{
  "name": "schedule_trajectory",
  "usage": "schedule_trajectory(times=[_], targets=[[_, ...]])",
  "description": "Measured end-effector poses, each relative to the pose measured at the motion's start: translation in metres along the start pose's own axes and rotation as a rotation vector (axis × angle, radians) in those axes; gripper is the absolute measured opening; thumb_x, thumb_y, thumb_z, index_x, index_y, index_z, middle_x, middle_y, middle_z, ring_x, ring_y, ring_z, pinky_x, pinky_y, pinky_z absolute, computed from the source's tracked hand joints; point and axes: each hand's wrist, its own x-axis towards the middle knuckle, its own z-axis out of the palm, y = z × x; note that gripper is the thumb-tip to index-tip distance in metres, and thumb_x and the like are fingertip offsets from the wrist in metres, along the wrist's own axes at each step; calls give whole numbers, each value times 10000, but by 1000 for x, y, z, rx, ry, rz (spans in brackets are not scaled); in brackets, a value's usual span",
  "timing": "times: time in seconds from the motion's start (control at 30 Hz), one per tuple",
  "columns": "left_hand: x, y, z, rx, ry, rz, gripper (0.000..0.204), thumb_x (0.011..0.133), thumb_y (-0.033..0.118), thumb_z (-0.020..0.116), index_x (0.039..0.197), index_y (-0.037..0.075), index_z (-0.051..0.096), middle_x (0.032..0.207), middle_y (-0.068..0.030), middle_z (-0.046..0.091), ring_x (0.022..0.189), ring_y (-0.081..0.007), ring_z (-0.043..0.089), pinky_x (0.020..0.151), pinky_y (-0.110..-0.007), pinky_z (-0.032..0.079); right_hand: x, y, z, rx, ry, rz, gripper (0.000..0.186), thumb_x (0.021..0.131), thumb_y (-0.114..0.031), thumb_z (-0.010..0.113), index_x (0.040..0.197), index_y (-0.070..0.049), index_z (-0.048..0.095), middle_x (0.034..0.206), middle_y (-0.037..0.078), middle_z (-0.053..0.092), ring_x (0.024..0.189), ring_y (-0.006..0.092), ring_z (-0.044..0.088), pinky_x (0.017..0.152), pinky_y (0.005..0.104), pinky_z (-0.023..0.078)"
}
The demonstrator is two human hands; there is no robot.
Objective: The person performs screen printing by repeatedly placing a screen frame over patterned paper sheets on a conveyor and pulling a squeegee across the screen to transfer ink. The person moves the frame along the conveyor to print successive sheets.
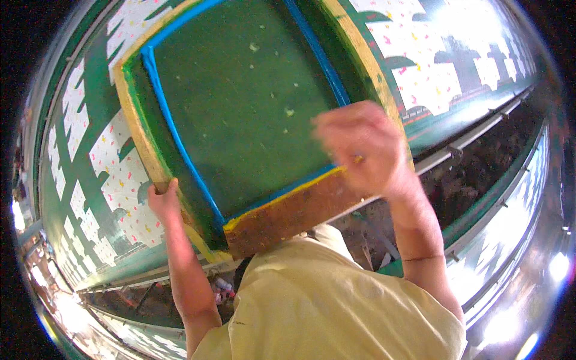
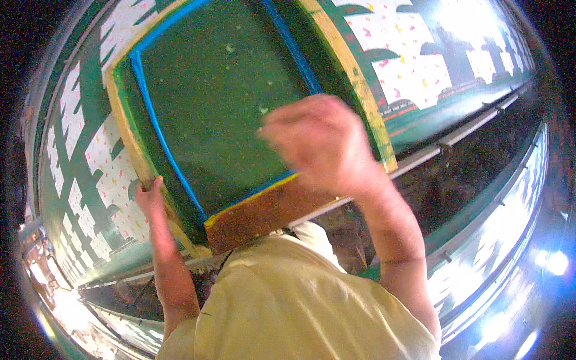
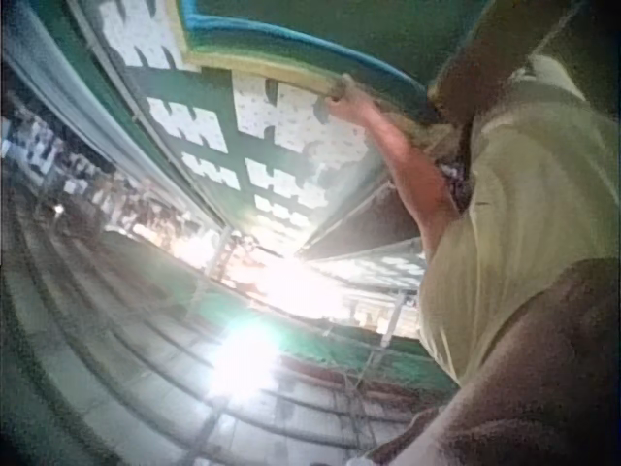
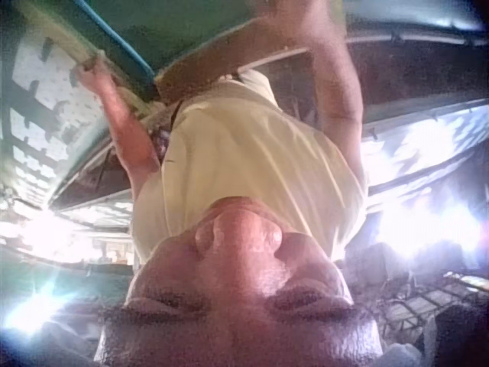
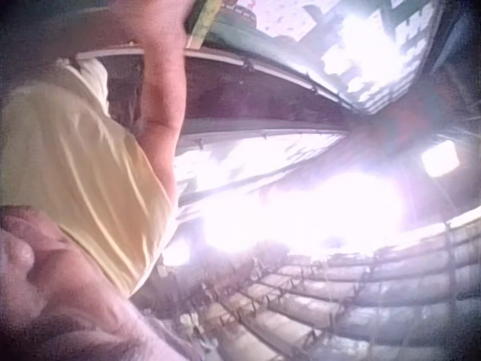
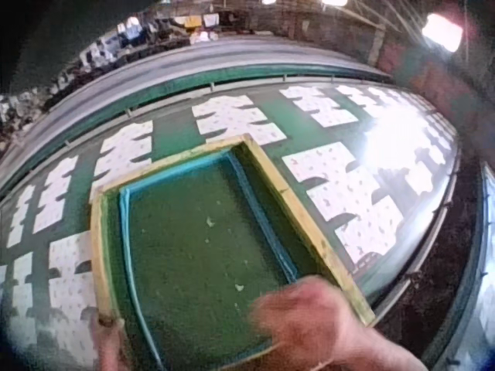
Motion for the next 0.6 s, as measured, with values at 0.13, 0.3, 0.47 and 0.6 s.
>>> schedule_trajectory(times=[0.13, 0.3, 0.47, 0.6], targets=[[11, -7, 1, -119, -48, 54, 414, 917, 194, 957, 1188, -15, 724, 1110, -131, 805, 966, -273, 744, 872, -439, 590, 51, -117, 32, 461, -51, -523, 185, 845, -253, 770, 913, -81, 778, 934, 95, 753, 898, 289, 752, 827, 448, 608], [11, -18, 1, -289, -83, 61, 558, 887, 210, 989, 1314, -48, 739, 1210, -150, 806, 1040, -272, 747, 952, -421, 592, 71, -179, 37, 847, 143, -593, 301, 648, -373, 738, 589, -92, 648, 690, 51, 583, 697, 225, 584, 698, 375, 494], [10, -13, 2, -228, -48, -8, 626, 848, 249, 1023, 1329, -43, 749, 1269, -146, 817, 1061, -258, 743, 986, -433, 584, 61, -188, 43, 570, 593, -447, 197, 605, -281, 762, 610, -102, 679, 647, 22, 613, 597, 170, 622, 586, 327, 527], [0, 1, -2, -374, -96, -88, 502, 893, 140, 963, 1321, -15, 753, 1250, -114, 809, 1094, -234, 722, 1008, -395, 548, 34, -180, -5, 460, 289, -212, 187, 782, -280, 810, 848, -111, 763, 838, 48, 727, 774, 251, 733, 708, 429, 603]])
